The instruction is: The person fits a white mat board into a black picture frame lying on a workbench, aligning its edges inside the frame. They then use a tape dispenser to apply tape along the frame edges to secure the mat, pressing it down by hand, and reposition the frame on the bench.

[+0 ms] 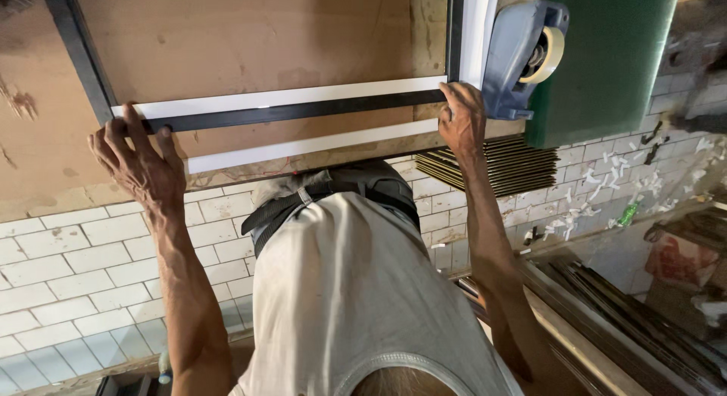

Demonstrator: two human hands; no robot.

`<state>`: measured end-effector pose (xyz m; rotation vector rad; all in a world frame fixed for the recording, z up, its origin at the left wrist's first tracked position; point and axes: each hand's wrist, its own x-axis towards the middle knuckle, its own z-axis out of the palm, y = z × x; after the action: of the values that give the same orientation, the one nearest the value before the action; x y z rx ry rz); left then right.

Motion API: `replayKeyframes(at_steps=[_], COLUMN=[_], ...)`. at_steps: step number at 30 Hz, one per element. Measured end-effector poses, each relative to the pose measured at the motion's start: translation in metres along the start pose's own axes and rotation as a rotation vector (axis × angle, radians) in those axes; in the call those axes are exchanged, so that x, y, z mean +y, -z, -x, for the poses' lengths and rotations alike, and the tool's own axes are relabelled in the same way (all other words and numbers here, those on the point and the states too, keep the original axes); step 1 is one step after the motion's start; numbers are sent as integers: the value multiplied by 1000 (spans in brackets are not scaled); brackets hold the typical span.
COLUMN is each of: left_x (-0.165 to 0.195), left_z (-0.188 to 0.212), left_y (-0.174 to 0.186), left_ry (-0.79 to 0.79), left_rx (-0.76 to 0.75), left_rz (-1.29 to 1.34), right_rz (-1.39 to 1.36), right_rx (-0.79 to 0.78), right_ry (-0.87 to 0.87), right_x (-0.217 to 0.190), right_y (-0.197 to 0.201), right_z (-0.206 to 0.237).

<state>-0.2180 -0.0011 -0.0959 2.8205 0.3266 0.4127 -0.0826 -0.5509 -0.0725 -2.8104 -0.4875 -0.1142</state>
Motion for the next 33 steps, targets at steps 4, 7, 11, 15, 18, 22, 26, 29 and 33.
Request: replayKeyframes(at_steps=[4, 7, 11, 15, 18, 22, 26, 29, 33], left_x=[0, 0, 0, 3, 7, 12, 14, 13, 13], left_z=[-7, -10, -6, -4, -6, -8, -9, -10, -10], left_y=[-1, -3, -2, -1, 2, 5, 5, 4, 1], left_ry=[38, 12, -3, 1, -7, 17, 25, 34, 4], left_rx=[-30, -11, -43, -46, -25, -5, -14, -13, 18], left_rz=[-6, -10, -15, -2, 51, 109, 125, 144, 141], right_rz=[69, 144, 149, 111, -163, -293, -729, -974, -1277], right_rx=[-32, -47, -70, -113, -119, 108, 129, -71, -217], right_ry=[-57, -90, -88, -108, -52, -423, -745, -762, -929], right_x=[-4, -9, -14, -8, 7, 17, 26, 44, 48], right_y=[-3, 1, 10, 14, 11, -10, -11, 7, 33], right_z=[-1, -2, 1, 0, -10, -23, -33, -35, -39])
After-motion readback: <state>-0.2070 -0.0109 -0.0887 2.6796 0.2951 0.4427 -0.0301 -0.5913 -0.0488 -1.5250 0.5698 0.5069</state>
